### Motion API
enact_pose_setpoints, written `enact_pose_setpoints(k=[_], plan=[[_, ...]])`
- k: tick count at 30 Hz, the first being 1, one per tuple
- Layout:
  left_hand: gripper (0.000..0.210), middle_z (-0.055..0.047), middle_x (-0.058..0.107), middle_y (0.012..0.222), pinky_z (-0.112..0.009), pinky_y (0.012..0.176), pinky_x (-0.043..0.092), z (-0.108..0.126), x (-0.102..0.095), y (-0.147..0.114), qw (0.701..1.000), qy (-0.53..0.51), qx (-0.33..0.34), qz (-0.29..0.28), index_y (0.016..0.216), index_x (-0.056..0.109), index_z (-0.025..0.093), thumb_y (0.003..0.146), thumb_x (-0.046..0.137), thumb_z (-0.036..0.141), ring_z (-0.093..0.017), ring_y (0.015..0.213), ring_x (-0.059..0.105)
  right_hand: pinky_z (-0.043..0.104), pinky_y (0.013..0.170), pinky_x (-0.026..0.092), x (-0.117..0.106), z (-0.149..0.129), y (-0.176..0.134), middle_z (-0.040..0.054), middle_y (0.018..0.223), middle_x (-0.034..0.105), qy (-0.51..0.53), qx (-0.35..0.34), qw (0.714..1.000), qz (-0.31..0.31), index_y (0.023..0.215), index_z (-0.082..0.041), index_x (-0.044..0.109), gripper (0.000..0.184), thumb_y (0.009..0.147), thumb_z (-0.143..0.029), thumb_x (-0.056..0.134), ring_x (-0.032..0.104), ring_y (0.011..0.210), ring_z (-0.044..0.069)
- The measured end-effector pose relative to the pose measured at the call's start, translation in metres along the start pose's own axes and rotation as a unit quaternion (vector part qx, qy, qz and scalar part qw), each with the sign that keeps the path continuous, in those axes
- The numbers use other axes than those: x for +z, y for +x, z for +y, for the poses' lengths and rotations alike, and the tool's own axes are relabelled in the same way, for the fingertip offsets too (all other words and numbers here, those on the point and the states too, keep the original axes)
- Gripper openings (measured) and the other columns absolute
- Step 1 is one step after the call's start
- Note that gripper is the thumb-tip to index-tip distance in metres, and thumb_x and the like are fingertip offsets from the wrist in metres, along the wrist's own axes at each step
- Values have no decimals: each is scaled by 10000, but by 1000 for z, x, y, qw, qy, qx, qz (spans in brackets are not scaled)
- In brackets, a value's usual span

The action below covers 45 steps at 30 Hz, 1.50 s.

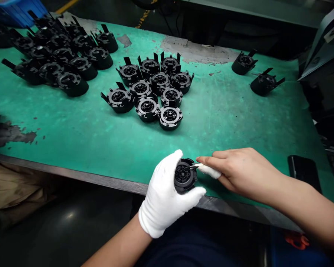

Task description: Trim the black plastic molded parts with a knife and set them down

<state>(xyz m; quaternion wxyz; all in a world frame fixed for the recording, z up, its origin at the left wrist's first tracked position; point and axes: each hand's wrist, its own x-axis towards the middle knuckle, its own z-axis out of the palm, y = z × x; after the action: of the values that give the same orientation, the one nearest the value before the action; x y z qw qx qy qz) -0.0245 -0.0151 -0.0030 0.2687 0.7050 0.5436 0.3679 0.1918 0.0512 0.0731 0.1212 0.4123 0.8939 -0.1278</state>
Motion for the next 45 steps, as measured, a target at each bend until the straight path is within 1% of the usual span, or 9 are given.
enact_pose_setpoints(k=[5,11,18,24,29,32,34,39,45], plan=[[855,-146,601,1374,-488,1120,501,-1,-2,2,1000,3,13,4,1439,430,192,724,836,430,-317,1291,594,292,517,281,0,4,-1,11,876,750,-11,-2,1000,-11,1290,-331,646,425,914,-187,510,687,681,189],[836,-123,625,1353,-472,1097,525,0,-4,4,1000,-12,12,1,1435,455,203,729,841,428,-305,1253,623,274,579,420,7,-2,-21,32,964,782,88,12,994,-66,1290,-319,626,429,912,-154,510,721,708,206],[839,-118,633,1358,-472,1085,535,-1,-2,3,999,-21,35,20,1435,445,221,734,847,444,-301,1235,637,295,703,533,24,-18,-35,75,1082,784,114,47,992,-10,1354,-269,595,501,883,-126,498,746,860,232],[876,-131,601,1412,-482,1115,514,-6,1,1,999,-9,30,29,1452,447,214,730,849,505,-311,1287,606,300,739,528,26,-28,-41,73,1033,782,180,60,981,-36,1237,-256,651,401,890,-121,503,741,866,234],[876,-143,528,1498,-490,1157,476,7,6,-15,999,-3,-25,37,1515,365,220,800,793,491,-325,1371,538,290,766,521,42,-55,-35,35,1053,750,417,120,896,91,1233,-261,604,325,968,-185,431,706,896,204],[897,-184,263,1653,-541,1194,410,23,6,-44,996,25,-88,9,1598,155,195,903,685,400,-348,1505,340,284,757,544,59,-75,-20,34,1012,734,510,188,818,185,1351,-233,535,360,1038,-276,364,689,843,184],[895,-182,132,1688,-560,1205,380,32,1,-62,995,40,-93,-25,1609,84,187,922,638,334,-354,1544,237,288,760,558,64,-76,-13,30,974,739,514,205,806,211,1379,-227,542,382,1045,-318,381,696,833,185],[977,-148,149,1691,-562,1238,312,27,-22,-54,995,1,-94,-45,1610,52,222,880,686,360,-339,1553,216,341,1057,481,54,-46,-33,44,1351,682,373,91,905,181,1387,-243,600,480,939,-144,461,632,1238,214],[1002,-150,342,1622,-520,1244,328,1,-32,3,990,-24,-38,-136,1560,259,212,772,798,514,-333,1505,343,432,823,607,48,-34,-51,81,1241,738,173,101,975,96,1405,-246,598,516,927,-155,426,737,1018,280]])
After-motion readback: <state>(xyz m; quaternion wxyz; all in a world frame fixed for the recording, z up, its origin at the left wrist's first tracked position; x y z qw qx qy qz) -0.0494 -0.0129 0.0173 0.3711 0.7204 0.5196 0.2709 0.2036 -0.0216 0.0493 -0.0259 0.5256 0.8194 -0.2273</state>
